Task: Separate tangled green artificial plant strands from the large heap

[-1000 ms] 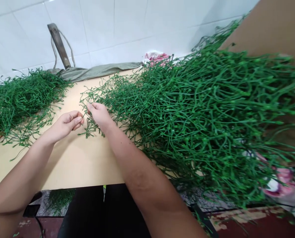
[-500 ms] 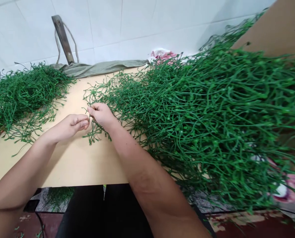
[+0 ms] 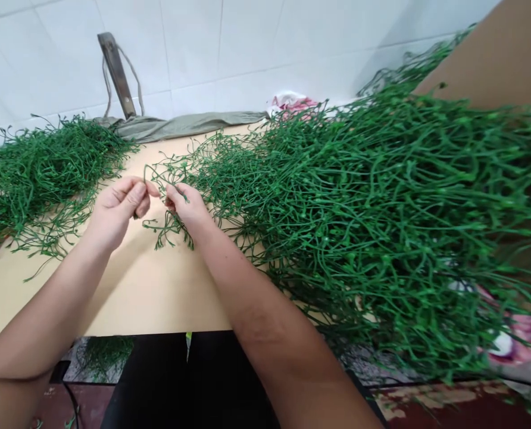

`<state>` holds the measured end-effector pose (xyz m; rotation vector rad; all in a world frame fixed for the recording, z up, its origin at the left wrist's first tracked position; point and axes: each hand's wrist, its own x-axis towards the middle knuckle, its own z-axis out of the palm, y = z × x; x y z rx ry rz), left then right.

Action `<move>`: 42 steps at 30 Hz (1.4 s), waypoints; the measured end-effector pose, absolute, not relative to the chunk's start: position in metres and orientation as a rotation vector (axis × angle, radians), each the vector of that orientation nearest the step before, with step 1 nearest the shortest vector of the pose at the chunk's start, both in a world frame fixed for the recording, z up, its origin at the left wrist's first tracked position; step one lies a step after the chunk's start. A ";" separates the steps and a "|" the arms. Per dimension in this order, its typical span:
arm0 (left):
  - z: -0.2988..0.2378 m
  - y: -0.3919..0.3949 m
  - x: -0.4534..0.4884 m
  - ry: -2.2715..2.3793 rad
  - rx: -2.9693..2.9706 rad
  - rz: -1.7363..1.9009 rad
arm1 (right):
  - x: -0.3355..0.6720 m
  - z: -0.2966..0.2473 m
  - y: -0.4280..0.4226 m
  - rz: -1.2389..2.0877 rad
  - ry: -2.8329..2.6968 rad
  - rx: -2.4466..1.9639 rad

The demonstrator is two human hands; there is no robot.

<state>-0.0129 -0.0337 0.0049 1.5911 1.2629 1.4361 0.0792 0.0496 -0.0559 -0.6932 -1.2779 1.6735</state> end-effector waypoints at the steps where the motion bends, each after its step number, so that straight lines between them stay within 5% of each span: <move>1: 0.006 -0.032 -0.017 1.297 1.570 1.497 | 0.079 -0.053 0.048 1.710 -1.258 -0.730; 17: 0.008 0.020 -0.015 1.685 2.119 1.426 | 0.069 -0.050 0.038 1.897 -1.320 -0.520; 23: -0.005 -0.012 -0.030 1.769 1.673 1.598 | 0.080 -0.038 0.042 1.844 -1.204 -0.618; 29: -0.023 -0.030 -0.021 1.585 1.521 1.049 | 0.081 -0.037 0.042 1.759 -1.154 -0.637; 42: -0.021 -0.039 -0.025 1.581 1.836 0.744 | 0.087 -0.032 0.044 1.882 -0.988 -0.733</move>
